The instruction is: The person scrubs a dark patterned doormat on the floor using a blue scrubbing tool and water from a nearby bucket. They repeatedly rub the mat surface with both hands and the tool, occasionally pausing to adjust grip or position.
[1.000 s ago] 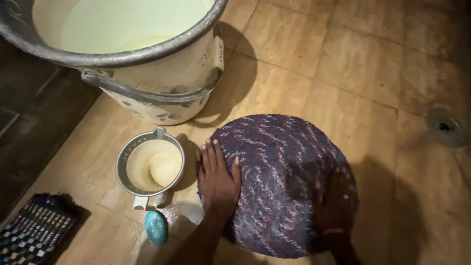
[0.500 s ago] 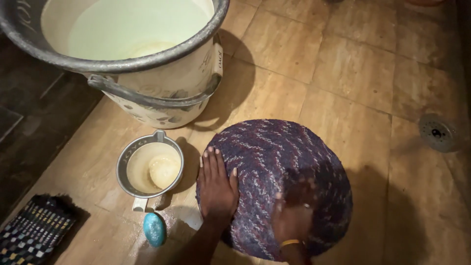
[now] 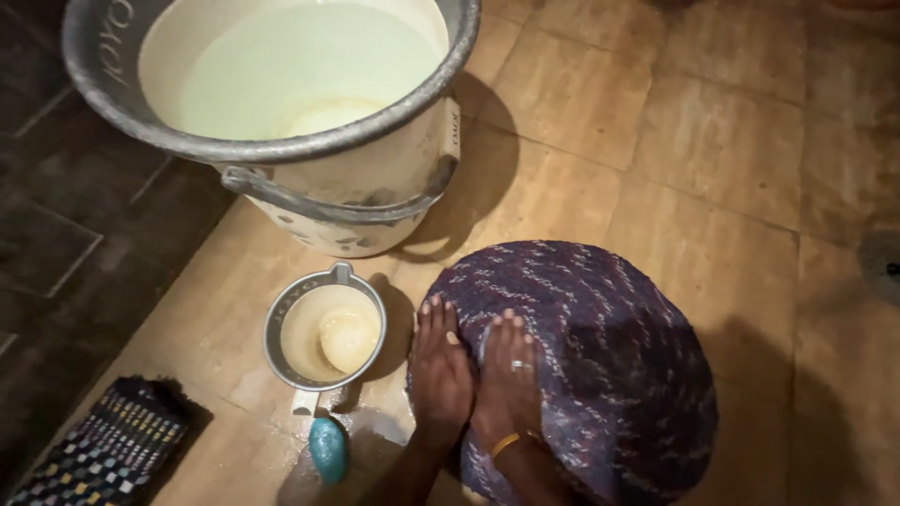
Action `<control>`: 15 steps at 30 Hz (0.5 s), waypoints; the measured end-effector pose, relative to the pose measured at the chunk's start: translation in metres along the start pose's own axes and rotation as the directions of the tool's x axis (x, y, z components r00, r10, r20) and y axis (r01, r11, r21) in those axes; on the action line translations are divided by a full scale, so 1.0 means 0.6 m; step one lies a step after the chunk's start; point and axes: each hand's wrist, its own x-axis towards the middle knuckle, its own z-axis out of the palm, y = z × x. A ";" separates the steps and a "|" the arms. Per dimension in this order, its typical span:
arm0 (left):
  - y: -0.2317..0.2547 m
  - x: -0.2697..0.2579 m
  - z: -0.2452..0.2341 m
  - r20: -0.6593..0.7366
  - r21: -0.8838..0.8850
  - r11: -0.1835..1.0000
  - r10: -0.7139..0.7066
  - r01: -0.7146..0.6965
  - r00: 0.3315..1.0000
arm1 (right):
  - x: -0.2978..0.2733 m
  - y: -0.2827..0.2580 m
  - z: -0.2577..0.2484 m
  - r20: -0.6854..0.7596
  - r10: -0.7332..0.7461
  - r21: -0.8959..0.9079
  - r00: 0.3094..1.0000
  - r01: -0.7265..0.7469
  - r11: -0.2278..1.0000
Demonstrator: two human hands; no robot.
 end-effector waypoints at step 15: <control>-0.018 0.014 -0.007 0.087 -0.276 0.949 -0.133 0.152 0.987 | -0.044 -0.042 -0.044 0.112 -0.307 0.413 0.945 0.236 0.880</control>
